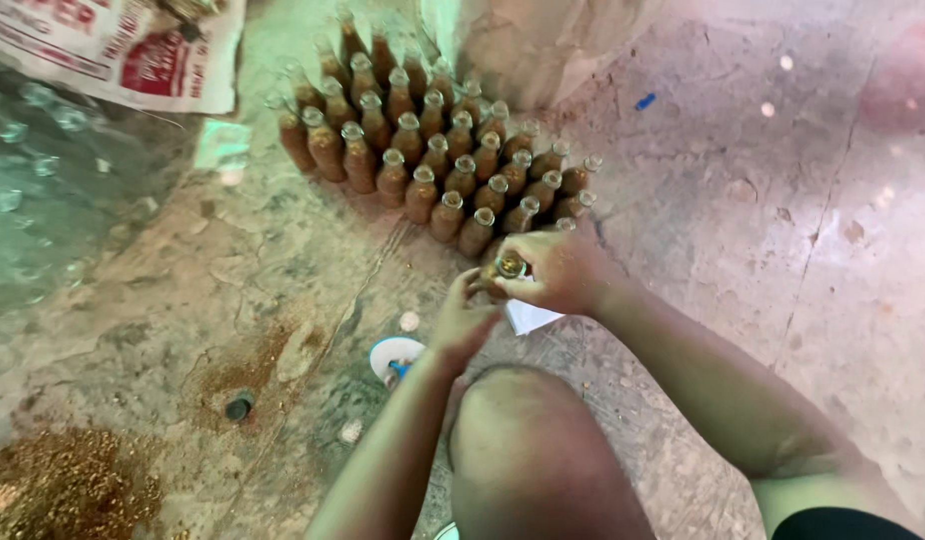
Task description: The person scoops a brown granular substance from a pile on the floor into a plastic bottle using a white scoop. They then use a thin metal rod to push the contents down inside the bottle. The filled bottle is placed with others on the floor.
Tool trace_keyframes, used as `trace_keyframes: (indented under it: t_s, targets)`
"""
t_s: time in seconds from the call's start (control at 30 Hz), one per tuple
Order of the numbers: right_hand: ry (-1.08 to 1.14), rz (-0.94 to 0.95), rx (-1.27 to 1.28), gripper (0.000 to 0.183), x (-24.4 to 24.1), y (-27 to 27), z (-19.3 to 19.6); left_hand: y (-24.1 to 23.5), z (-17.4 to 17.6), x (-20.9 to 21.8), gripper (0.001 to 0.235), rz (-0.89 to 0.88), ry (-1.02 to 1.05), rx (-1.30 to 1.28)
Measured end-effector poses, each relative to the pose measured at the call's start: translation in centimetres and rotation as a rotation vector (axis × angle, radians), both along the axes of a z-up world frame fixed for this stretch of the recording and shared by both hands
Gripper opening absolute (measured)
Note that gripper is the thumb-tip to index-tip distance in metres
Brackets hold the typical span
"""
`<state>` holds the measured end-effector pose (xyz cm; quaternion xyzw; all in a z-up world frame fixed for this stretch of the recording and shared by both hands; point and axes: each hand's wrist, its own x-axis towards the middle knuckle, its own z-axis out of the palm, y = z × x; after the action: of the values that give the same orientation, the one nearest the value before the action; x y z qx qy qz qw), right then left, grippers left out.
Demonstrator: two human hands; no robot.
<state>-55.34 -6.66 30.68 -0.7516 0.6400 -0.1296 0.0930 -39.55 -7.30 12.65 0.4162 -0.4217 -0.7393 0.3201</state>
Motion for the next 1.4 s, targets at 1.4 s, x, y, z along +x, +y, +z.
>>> trace_keyframes:
  t_s: [1.4]
  targets:
    - [-0.466, -0.48, -0.017, 0.056, -4.5, 5.4, -15.3, -1.7, -4.9, -9.6, 0.069, -0.445, -0.699, -0.37]
